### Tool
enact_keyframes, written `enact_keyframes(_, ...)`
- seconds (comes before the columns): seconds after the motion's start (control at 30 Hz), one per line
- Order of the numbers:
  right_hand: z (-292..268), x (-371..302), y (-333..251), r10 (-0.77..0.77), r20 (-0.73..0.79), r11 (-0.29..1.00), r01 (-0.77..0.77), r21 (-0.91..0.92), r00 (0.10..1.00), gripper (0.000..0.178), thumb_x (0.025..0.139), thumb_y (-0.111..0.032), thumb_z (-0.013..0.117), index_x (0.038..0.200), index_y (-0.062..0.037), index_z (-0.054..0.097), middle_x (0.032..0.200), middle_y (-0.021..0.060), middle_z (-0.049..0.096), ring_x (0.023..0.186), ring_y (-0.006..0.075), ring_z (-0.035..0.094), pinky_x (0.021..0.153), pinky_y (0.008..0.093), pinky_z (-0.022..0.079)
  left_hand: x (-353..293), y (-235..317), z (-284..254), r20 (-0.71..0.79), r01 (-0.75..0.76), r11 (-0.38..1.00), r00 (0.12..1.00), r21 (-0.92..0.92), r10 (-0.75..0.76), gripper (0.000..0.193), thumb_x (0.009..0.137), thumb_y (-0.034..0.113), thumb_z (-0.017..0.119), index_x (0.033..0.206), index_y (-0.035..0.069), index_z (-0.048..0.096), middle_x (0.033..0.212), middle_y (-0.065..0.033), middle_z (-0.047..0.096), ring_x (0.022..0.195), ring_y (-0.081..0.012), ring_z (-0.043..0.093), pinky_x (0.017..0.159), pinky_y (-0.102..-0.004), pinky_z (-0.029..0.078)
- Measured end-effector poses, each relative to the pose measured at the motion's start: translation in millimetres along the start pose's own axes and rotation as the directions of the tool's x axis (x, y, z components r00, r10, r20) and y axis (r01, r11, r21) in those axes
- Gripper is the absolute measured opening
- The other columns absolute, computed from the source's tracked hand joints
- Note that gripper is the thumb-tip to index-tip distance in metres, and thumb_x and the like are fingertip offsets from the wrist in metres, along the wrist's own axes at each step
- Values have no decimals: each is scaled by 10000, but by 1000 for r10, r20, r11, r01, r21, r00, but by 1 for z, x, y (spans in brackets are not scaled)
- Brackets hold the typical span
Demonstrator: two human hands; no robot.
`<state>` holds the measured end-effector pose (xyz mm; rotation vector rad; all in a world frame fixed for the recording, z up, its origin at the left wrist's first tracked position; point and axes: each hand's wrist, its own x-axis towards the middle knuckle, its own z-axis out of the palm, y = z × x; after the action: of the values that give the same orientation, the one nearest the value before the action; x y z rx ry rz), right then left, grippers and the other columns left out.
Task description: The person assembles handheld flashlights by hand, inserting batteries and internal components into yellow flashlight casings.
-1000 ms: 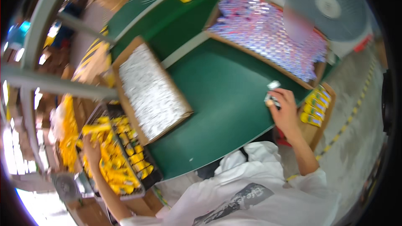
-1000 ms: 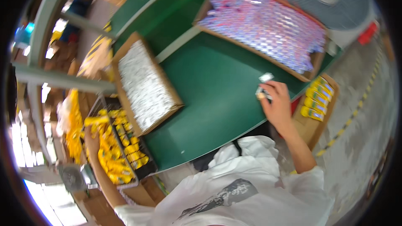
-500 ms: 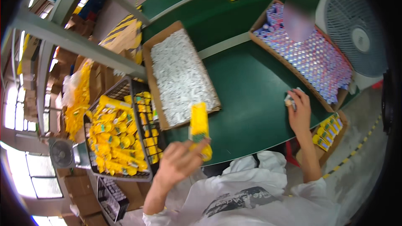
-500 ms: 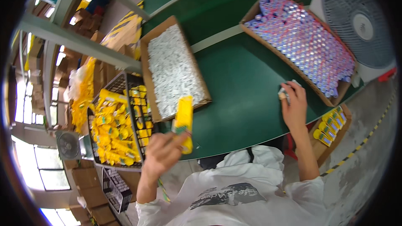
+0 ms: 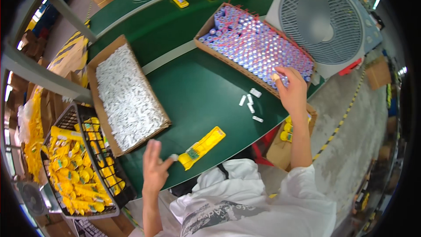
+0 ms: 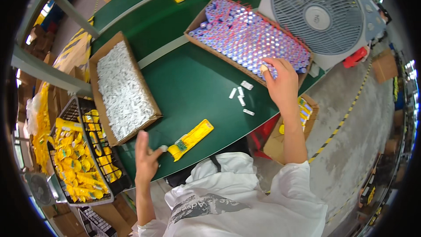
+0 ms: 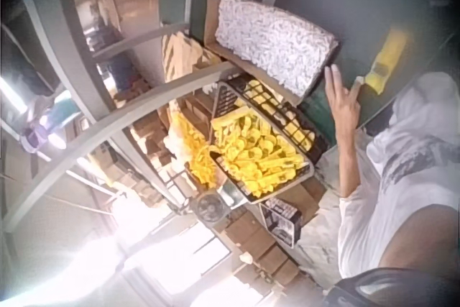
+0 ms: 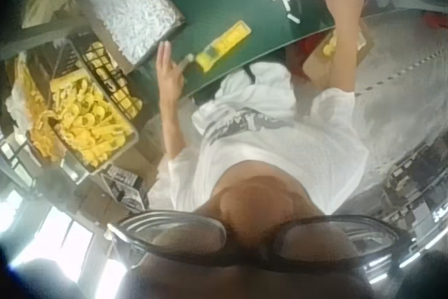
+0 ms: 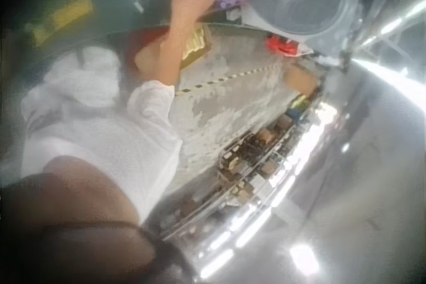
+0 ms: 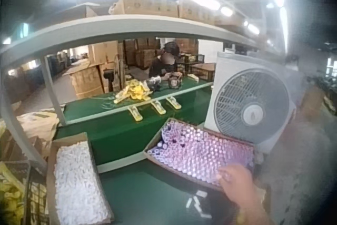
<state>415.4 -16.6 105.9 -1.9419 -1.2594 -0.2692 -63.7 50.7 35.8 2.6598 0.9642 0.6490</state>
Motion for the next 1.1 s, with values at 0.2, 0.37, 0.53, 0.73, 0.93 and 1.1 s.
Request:
enact_keyframes(0.2,-41,31,40,124,270,914,-3,-407,955,337,945,-275,739,1194,-48,730,1115,192,732,1024,402,699,892,495,552,18,94,-3,-202,180,951,951,-250,-233,196,854,-35,710,1045,8,728,1364,-239,637,1239,-468,627,1038,-512,522)
enact_keyframes(0.37,-30,4,41,389,177,853,-280,-440,904,468,938,-362,754,1261,-29,692,1292,234,653,1092,448,685,935,518,544,65,153,31,-1,192,976,981,-101,-193,371,890,76,752,1241,10,649,1389,-225,616,1280,-451,590,1097,-532,461)
enact_keyframes(0.53,-17,-15,48,208,231,941,-130,-312,950,590,947,-287,737,1467,-55,579,1502,211,477,1122,442,683,977,480,548,58,111,74,1,146,989,989,-23,-146,433,878,114,777,1268,-3,629,1365,-200,621,1247,-409,596,1068,-520,457)
enact_keyframes(0.73,-74,21,62,145,498,989,-108,-102,855,442,921,-63,715,1356,-36,640,1312,137,584,1025,272,705,914,358,575,67,75,57,-8,50,991,999,-124,-52,403,840,93,811,1206,14,663,1297,-175,652,1181,-379,626,1006,-481,485)
enact_keyframes(0.93,-87,27,61,310,635,949,-190,-253,708,459,811,-95,807,1244,-5,686,1061,191,748,1002,335,735,908,391,583,71,77,43,-77,31,989,996,-144,-43,347,829,99,802,1148,12,695,1302,-198,644,1217,-421,606,1048,-545,475)
enact_keyframes(1.1,-76,23,58,214,663,968,-64,-244,717,546,751,-181,865,1225,26,691,1123,252,751,1060,416,715,947,453,569,127,126,0,-87,-36,958,996,-285,12,409,855,127,824,1221,22,673,1303,-185,649,1181,-413,626,1023,-507,497)
